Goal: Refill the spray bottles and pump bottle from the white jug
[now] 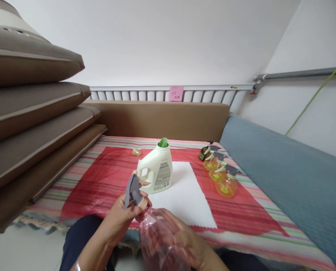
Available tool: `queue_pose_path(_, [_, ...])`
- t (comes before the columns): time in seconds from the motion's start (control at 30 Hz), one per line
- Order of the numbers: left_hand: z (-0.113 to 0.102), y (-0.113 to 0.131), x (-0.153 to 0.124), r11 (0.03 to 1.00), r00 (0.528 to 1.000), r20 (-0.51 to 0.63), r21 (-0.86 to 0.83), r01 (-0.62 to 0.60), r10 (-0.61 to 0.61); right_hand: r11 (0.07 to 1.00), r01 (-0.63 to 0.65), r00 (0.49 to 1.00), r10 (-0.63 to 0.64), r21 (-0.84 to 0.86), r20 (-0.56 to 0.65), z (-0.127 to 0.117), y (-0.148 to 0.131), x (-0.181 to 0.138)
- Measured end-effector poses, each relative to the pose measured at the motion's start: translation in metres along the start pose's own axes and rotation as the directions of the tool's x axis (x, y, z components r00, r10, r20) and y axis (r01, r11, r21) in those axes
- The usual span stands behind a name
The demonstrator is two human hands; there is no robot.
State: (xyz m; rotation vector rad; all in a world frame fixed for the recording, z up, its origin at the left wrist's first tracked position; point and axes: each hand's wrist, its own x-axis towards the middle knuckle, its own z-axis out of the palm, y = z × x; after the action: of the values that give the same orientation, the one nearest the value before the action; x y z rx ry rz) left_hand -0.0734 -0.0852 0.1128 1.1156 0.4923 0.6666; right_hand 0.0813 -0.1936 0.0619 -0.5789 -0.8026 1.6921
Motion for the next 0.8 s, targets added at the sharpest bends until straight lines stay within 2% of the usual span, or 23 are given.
queue_pose_path(0.13, [-0.002,-0.007,-0.001,1.0,1.0,-0.014,-0.024,0.012,-0.012,0.996,-0.015,1.0,0.015,0.083,0.011,-0.011,0.009,0.003])
queue_pose_path(0.2, [-0.004,-0.012,0.0,0.999,1.0,-0.03,-0.034,0.007,-0.008,0.984,-0.032,0.996,0.045,0.176,-0.073,-0.018,0.015,0.007])
queue_pose_path(0.3, [-0.002,-0.02,0.0,0.999,0.999,-0.047,-0.031,0.018,-0.02,0.957,0.008,0.97,0.063,0.289,-0.236,-0.021,0.026,0.014])
queue_pose_path(0.33, [0.0,-0.023,-0.001,0.999,0.998,-0.05,-0.02,0.029,-0.03,0.949,0.022,0.966,0.062,0.314,-0.253,-0.019,0.029,0.016])
queue_pose_path(0.4, [0.005,-0.027,-0.003,0.999,0.998,-0.05,0.011,0.048,-0.047,0.924,-0.015,0.975,0.097,0.381,-0.199,-0.013,0.033,0.019])
queue_pose_path(0.5, [0.008,-0.029,-0.009,0.998,0.998,-0.039,0.007,0.056,-0.055,0.867,-0.15,0.977,0.203,0.476,-0.061,-0.007,0.037,0.014])
queue_pose_path(0.57, [0.004,-0.025,-0.012,0.999,0.998,-0.055,-0.011,0.04,-0.04,0.875,-0.151,0.975,0.208,0.46,-0.076,-0.01,0.042,0.005])
queue_pose_path(0.73, [-0.014,-0.009,-0.01,0.998,0.965,-0.256,0.052,-0.038,0.05,0.914,-0.071,0.953,0.181,0.4,-0.245,-0.024,0.054,-0.018])
queue_pose_path(0.8, [-0.019,-0.008,-0.007,0.995,0.952,-0.292,0.071,-0.071,0.089,0.949,0.006,0.93,0.111,0.315,-0.351,-0.021,0.055,-0.02])
